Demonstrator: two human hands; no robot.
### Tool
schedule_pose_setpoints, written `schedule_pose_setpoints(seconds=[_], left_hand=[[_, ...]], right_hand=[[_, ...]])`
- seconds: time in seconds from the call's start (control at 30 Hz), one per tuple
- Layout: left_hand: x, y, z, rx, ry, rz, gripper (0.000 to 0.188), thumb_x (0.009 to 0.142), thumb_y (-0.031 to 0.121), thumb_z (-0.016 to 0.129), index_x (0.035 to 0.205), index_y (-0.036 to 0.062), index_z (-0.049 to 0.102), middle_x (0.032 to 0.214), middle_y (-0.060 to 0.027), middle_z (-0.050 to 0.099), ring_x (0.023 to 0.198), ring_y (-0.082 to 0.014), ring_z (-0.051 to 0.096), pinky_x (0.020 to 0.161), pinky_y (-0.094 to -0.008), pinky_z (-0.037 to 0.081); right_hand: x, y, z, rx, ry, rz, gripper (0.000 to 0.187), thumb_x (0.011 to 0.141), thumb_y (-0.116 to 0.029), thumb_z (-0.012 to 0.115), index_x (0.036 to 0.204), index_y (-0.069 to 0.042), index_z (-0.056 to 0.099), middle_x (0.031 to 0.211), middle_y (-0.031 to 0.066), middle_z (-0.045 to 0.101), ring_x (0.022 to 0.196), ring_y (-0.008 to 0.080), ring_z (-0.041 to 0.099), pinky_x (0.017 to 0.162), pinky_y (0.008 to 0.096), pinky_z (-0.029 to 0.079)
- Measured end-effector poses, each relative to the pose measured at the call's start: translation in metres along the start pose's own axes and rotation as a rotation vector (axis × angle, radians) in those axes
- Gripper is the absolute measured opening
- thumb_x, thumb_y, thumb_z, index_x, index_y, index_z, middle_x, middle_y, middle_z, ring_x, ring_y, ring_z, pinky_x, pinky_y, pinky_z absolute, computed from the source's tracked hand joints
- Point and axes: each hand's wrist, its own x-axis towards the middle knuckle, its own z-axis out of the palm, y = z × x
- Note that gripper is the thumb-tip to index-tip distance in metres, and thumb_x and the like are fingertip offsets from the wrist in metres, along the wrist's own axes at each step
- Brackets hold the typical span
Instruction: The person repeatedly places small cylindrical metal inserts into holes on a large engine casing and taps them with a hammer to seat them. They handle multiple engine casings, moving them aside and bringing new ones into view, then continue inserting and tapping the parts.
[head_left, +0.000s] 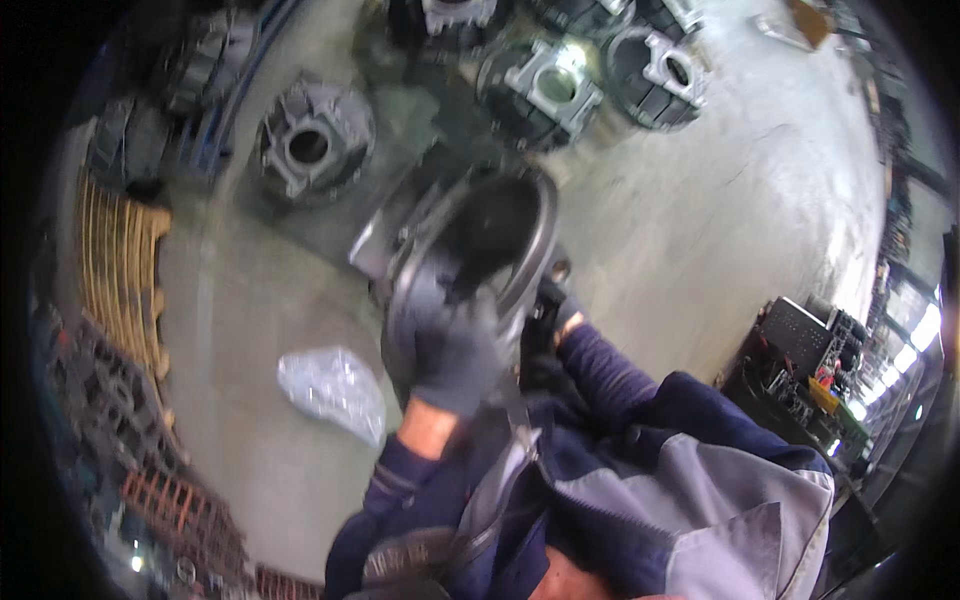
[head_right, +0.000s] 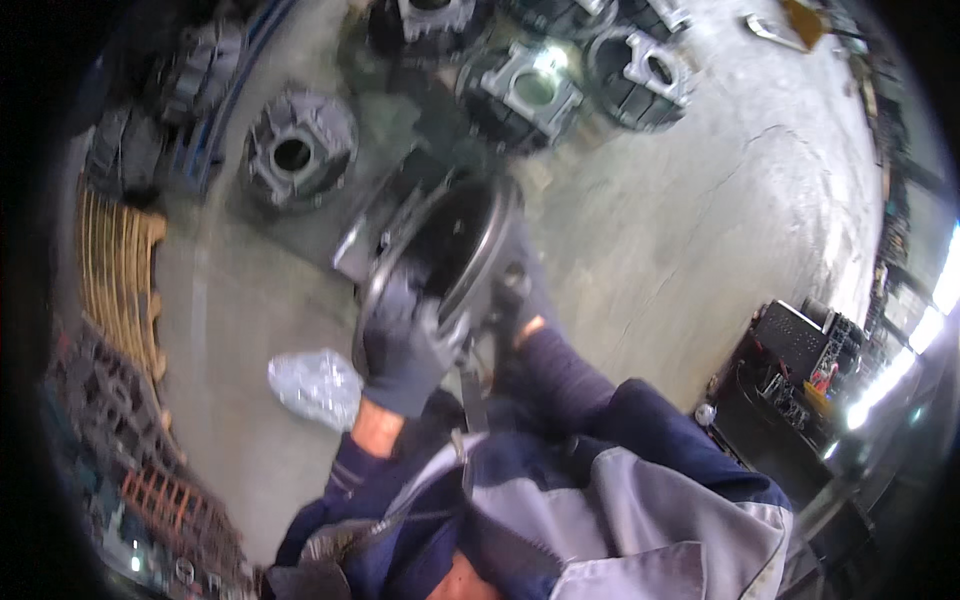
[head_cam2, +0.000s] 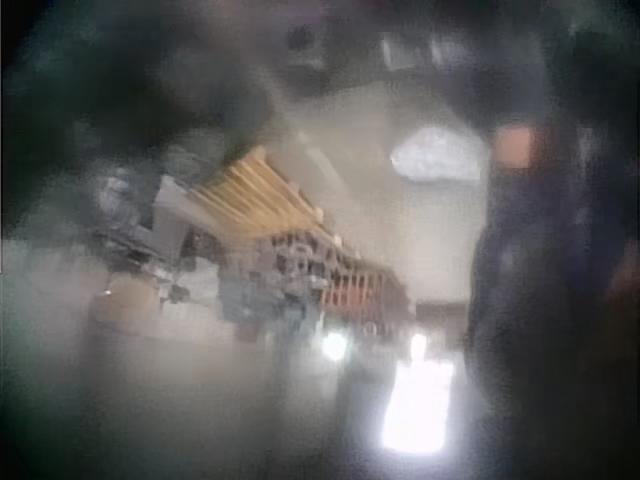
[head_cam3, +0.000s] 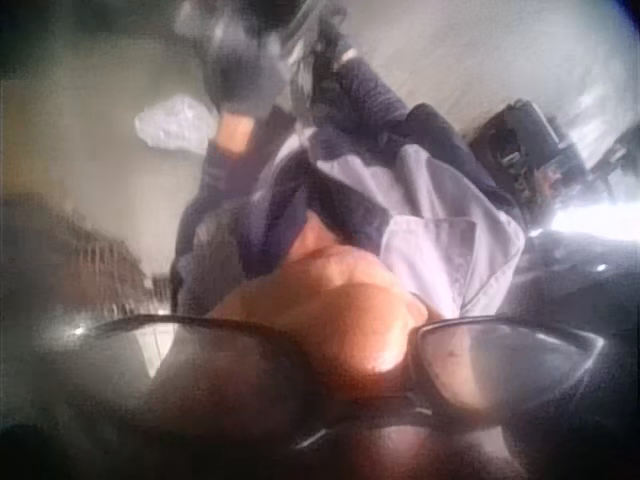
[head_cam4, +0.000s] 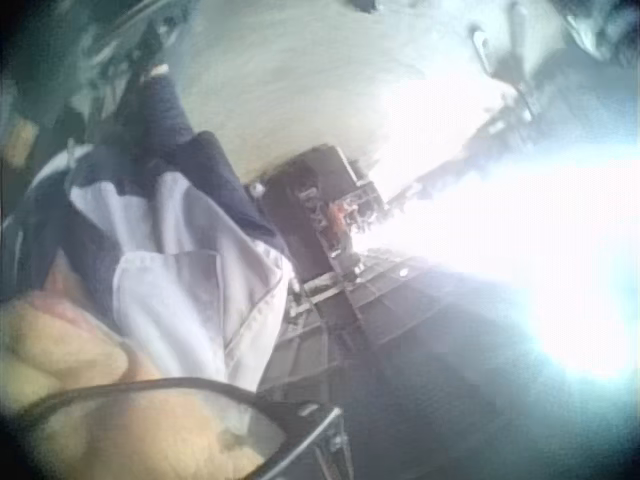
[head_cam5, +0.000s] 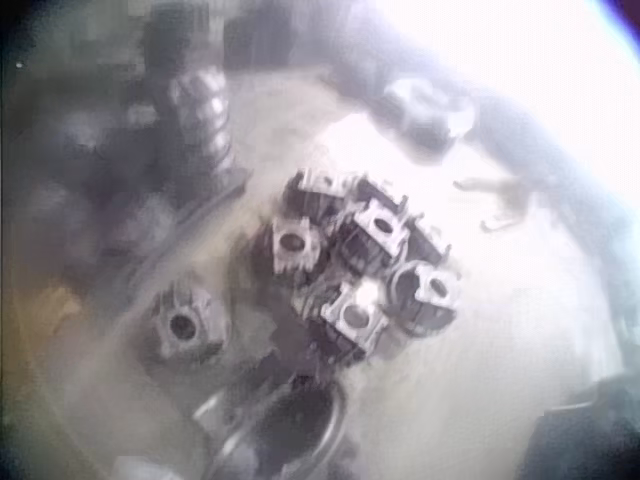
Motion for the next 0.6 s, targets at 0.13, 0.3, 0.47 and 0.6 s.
schedule_pose_setpoints(seconds=[0.13, 0.3, 0.47, 0.6], left_hand=[[0.037, 0.041, 0.035, 0.015, -0.199, -0.018, 0.042, 0.083, 0.042, 0.08, 0.102, 0.0054, 0.071, 0.071, -0.0132, 0.065, 0.065, -0.0311, 0.066, 0.066, -0.0439, 0.05], [0.089, 0.089, 0.066, -0.06, -0.182, 0.057, 0.039, 0.082, 0.041, 0.08, 0.091, 0.0055, 0.068, 0.063, -0.0089, 0.061, 0.057, -0.0296, 0.064, 0.056, -0.0435, 0.049], [0.129, 0.103, 0.093, -0.077, -0.229, 0.123, 0.039, 0.083, 0.042, 0.079, 0.093, 0.0055, 0.07, 0.064, -0.0098, 0.064, 0.055, -0.0289, 0.064, 0.055, -0.043, 0.05], [0.16, 0.094, 0.117, -0.036, -0.196, 0.149, 0.041, 0.084, 0.046, 0.078, 0.095, 0.0072, 0.071, 0.065, -0.0109, 0.065, 0.057, -0.0296, 0.066, 0.056, -0.0426, 0.051]], right_hand=[[0.012, -0.041, -0.048, 0.233, -0.02, 0.04, 0.04, 0.098, -0.022, 0.062, 0.137, -0.013, 0.055, 0.117, 0.0036, 0.065, 0.105, 0.0193, 0.065, 0.085, 0.042, 0.057], [0.021, -0.105, -0.084, 0.414, -0.057, 0.015, 0.04, 0.1, -0.027, 0.06, 0.137, -0.013, 0.055, 0.12, 0.0044, 0.065, 0.107, 0.0212, 0.065, 0.089, 0.0435, 0.056], [0.027, -0.15, -0.101, 0.523, -0.078, -0.03, 0.041, 0.102, -0.032, 0.057, 0.138, -0.013, 0.056, 0.122, 0.0052, 0.066, 0.11, 0.0231, 0.065, 0.093, 0.0451, 0.056], [0.045, -0.184, -0.088, 0.471, -0.074, -0.073, 0.042, 0.104, -0.036, 0.055, 0.139, -0.014, 0.056, 0.125, 0.0059, 0.066, 0.113, 0.0246, 0.064, 0.096, 0.0463, 0.055]])
